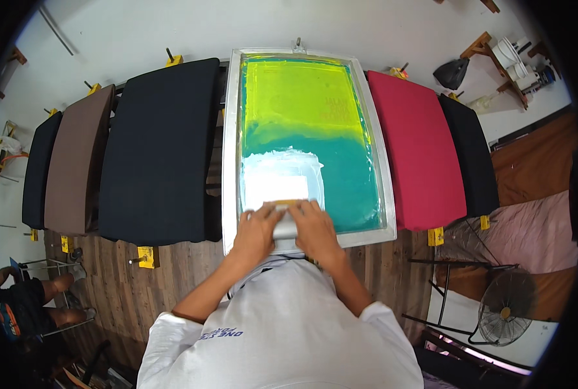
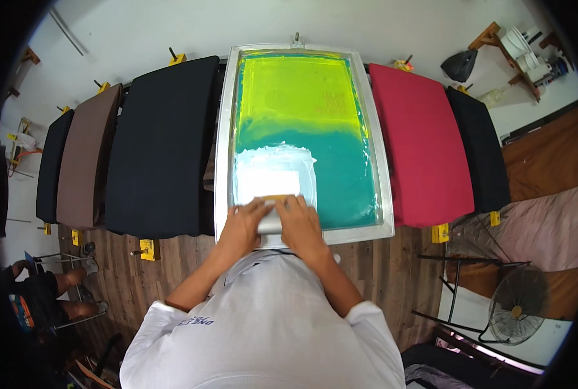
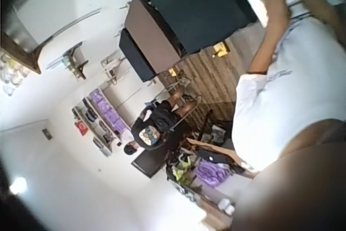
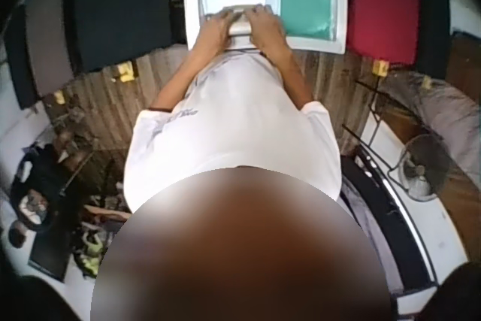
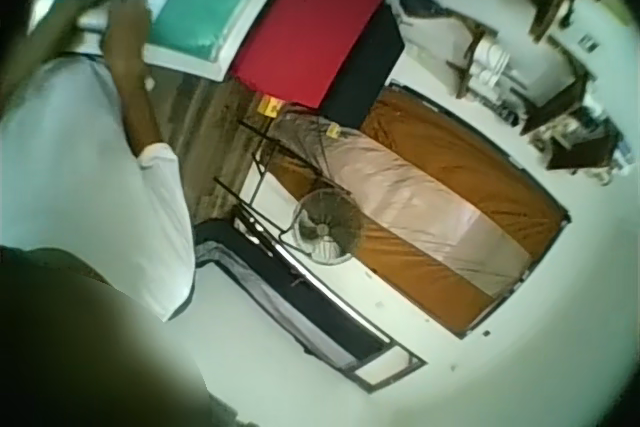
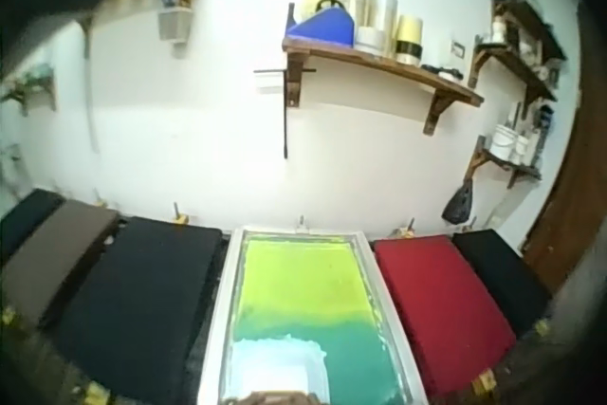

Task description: Applying white ink to a t-shirt using a screen printing frame and a squeegee.

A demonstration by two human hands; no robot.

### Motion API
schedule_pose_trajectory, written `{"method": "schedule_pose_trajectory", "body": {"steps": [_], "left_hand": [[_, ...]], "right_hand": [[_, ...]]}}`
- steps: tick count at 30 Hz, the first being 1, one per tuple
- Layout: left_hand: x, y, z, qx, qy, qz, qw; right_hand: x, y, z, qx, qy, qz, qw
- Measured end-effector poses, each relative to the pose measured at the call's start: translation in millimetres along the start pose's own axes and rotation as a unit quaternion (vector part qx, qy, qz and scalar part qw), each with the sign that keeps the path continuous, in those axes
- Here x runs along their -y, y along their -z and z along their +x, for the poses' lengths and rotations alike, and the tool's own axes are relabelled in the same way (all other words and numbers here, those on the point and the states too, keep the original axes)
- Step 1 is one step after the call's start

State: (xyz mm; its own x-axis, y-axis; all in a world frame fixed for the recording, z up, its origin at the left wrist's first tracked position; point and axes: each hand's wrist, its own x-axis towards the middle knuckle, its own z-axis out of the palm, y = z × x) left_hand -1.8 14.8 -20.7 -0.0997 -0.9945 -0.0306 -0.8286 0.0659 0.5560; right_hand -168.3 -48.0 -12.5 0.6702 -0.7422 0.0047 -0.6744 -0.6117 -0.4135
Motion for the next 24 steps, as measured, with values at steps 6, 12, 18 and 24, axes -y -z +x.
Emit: {"method": "schedule_pose_trajectory", "body": {"steps": [6,12,18,24], "left_hand": [[-18.1,19.3,-13.0,0.068,0.020,-0.030,0.997],[11.2,27.6,50.9,-0.034,0.003,-0.017,0.999],[9.5,2.4,18.3,-0.031,0.012,-0.028,0.999],[-16.2,-2.6,-28.9,-0.003,0.012,-0.036,0.999]], "right_hand": [[12.8,22.0,-12.3,0.091,-0.018,0.006,0.996],[-11.6,18.1,56.9,-0.008,0.003,-0.051,0.999],[-6.2,-4.5,23.2,-0.004,0.004,-0.040,0.999],[17.5,4.7,-26.3,0.038,-0.022,0.000,0.999]]}}
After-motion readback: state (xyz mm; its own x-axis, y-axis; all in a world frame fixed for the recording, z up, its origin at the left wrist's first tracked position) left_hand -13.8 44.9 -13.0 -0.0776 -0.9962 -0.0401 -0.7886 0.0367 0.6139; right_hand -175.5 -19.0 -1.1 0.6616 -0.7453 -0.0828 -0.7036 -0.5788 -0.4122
